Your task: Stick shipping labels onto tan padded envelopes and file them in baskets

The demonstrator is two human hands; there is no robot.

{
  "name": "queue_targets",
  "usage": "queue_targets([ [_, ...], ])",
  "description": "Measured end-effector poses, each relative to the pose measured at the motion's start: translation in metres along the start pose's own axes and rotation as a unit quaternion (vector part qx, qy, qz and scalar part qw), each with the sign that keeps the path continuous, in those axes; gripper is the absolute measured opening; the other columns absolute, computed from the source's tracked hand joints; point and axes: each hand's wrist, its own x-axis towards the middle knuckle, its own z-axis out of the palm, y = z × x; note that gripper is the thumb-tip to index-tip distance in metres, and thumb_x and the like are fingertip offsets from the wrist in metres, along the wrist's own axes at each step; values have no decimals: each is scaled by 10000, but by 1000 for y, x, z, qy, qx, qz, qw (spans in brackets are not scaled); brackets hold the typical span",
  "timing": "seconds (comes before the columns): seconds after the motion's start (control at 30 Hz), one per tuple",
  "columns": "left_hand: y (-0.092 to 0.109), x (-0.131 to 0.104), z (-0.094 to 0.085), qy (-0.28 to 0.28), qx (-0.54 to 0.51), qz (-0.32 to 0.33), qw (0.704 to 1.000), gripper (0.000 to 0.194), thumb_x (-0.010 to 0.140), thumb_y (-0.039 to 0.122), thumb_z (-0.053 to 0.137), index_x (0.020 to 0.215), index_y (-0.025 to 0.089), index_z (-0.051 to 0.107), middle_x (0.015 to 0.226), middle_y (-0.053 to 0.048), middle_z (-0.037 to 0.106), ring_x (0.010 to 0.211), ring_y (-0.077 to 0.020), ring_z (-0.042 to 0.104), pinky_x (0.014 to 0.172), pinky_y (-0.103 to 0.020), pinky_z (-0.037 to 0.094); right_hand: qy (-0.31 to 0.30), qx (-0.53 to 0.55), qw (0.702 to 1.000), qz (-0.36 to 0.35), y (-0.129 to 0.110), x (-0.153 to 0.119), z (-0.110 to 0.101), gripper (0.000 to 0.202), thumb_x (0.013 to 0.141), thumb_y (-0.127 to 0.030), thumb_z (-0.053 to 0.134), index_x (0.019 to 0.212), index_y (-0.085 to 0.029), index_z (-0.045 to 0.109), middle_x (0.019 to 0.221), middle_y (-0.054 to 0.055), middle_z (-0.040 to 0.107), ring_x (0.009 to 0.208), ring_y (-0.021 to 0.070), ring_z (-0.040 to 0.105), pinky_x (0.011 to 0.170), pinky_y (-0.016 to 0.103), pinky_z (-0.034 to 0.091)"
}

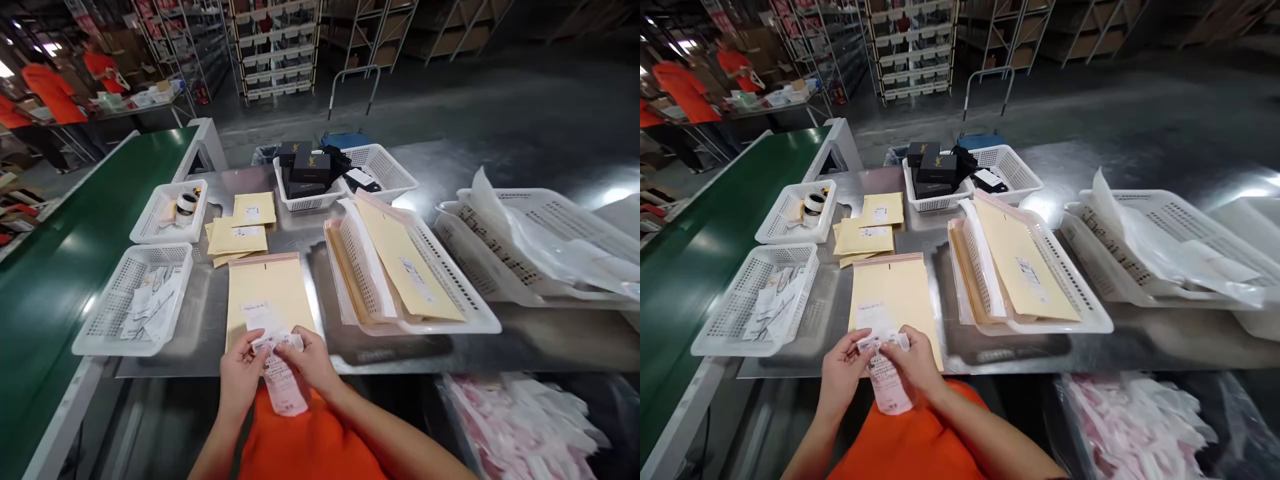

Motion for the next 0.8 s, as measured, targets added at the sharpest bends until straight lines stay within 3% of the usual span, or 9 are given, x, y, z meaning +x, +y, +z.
queue_targets([
  [0.17,7,2,-16,82,33,98,991,400,742,344,705,1098,165,673,1057,-85,729,944,-227,678,853,-295,537,6,-3,999,33,26,15,4,446,779,-646,530,710,-211,468,552,-54,454,484,103,403,459,231,332],
  [0.23,19,6,-26,136,3,135,982,439,748,329,707,1151,169,635,1112,-80,711,988,-215,666,873,-276,528,-23,-88,992,89,42,21,2,356,806,-553,541,913,-214,509,563,-61,492,461,119,442,453,238,363],
  [0.3,32,11,-39,166,-28,157,973,500,727,318,729,1188,175,599,1180,-81,683,1053,-213,643,897,-265,515,-47,-255,960,106,53,22,0,318,784,-426,605,1000,-204,530,634,-16,576,536,165,545,512,283,442],
  [0.4,43,16,-54,125,-32,101,986,581,662,342,772,1182,162,586,1171,-99,685,1067,-233,640,881,-288,527,-29,-394,917,-50,44,19,0,213,835,-303,549,1005,-178,585,997,136,658,918,253,633,782,391,509],
  [0.5,37,15,-61,29,-18,-5,999,578,612,373,794,1105,138,604,1014,-108,735,943,-240,681,793,-304,550,-12,-350,895,-277,6,14,6,384,899,-368,486,1236,-185,514,1312,170,533,1232,272,485,1011,456,406],
  [0.57,27,12,-60,-29,-20,-40,999,496,627,366,784,1035,137,617,917,-92,748,858,-220,690,749,-287,542,-55,-330,871,-360,-20,15,13,488,846,-457,584,1257,-200,522,1285,152,559,1240,291,466,1060,502,335],
  [0.63,18,8,-58,-64,-27,-56,996,403,658,350,767,975,147,621,855,-68,745,791,-193,682,703,-261,524,-119,-293,887,-337,-34,17,20,354,811,-436,643,1077,-203,636,1023,98,669,1020,253,591,980,459,410],
  [0.7,9,7,-56,-80,-43,-77,993,389,674,352,759,976,158,609,792,-42,732,726,-175,667,655,-250,502,-150,-226,933,-238,-34,19,25,170,817,-361,641,854,-198,677,780,30,653,749,170,606,772,329,493],
  [0.8,-6,8,-52,-122,-68,-115,983,442,662,360,776,1012,154,602,729,-18,700,659,-151,630,620,-242,469,-155,-137,974,-98,-16,16,27,116,768,-304,665,743,-191,665,693,-5,610,604,124,559,559,234,448],
])
